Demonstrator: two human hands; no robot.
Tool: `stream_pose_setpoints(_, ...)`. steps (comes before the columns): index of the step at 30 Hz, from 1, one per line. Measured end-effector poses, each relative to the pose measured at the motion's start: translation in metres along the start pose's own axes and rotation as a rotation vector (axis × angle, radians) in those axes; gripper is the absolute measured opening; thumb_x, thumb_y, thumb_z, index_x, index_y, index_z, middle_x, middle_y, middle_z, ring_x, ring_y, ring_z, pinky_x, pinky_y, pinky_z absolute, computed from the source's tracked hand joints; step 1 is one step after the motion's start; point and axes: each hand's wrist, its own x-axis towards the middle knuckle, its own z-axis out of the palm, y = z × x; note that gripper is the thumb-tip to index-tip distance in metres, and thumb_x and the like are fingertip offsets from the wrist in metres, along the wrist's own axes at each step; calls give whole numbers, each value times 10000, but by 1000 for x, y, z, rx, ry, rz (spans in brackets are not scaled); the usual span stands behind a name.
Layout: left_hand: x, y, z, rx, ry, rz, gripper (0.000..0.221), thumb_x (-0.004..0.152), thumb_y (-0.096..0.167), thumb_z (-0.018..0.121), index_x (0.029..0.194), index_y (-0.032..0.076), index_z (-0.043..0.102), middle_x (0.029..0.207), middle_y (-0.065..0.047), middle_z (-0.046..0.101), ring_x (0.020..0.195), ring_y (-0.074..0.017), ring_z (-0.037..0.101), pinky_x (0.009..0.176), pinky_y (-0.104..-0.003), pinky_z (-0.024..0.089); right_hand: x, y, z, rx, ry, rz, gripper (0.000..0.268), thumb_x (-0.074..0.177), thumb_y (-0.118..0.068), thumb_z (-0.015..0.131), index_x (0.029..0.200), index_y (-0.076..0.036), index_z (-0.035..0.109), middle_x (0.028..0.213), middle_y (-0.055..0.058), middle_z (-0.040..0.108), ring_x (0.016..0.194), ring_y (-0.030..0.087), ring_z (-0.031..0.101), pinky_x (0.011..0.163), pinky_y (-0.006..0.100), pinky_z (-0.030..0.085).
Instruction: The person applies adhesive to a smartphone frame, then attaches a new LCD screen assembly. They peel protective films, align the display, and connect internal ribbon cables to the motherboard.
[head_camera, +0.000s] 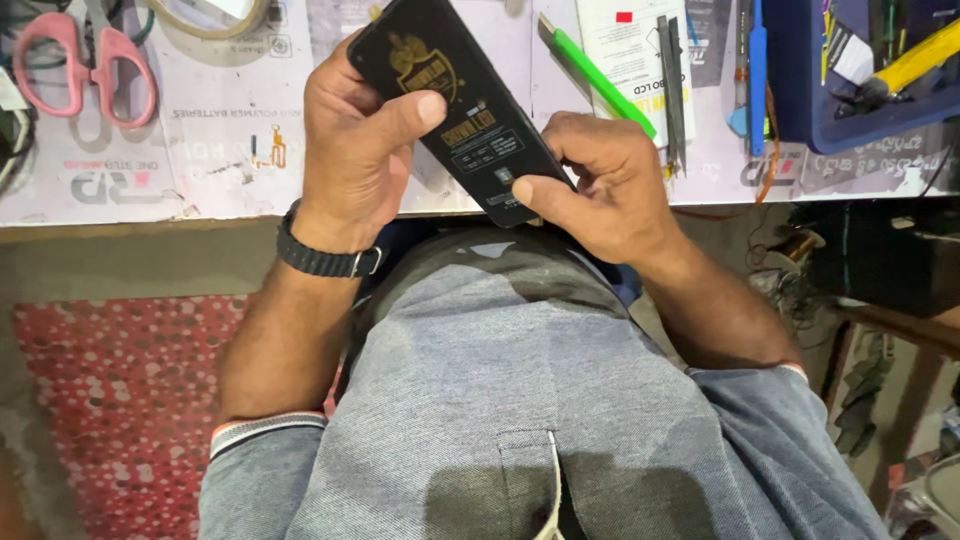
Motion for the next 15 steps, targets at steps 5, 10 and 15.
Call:
stream_pose_setpoints(5,1,-1,-2,-51,2,-13,341,953,-50,824,1257,-6,673,1131,-109,747,1040,-174,715,1026,-324,563,9,-5,1,-202,54,-154,125,921,-61,782,889,-3,676,763,71,633,651,140,570,592,296,386)
stream_pose_setpoints(10,1,-2,0,-22,-2,-12,345,936,-34,840,1241,-9,681,1115,-112,752,1025,-175,720,1013,-325,568,14,-8,-2,-227,61,-187,174,912,-66,813,875,-2,655,768,78,646,709,168,597,634,309,432)
stream_pose_setpoints(15,1,-3,0,28,-32,-16,326,933,-29,847,1221,-12,694,1090,-107,754,992,-162,715,979,-314,573,13,-11,-6,-219,65,-183,158,947,-46,783,892,4,644,799,89,651,674,164,600,618,294,436)
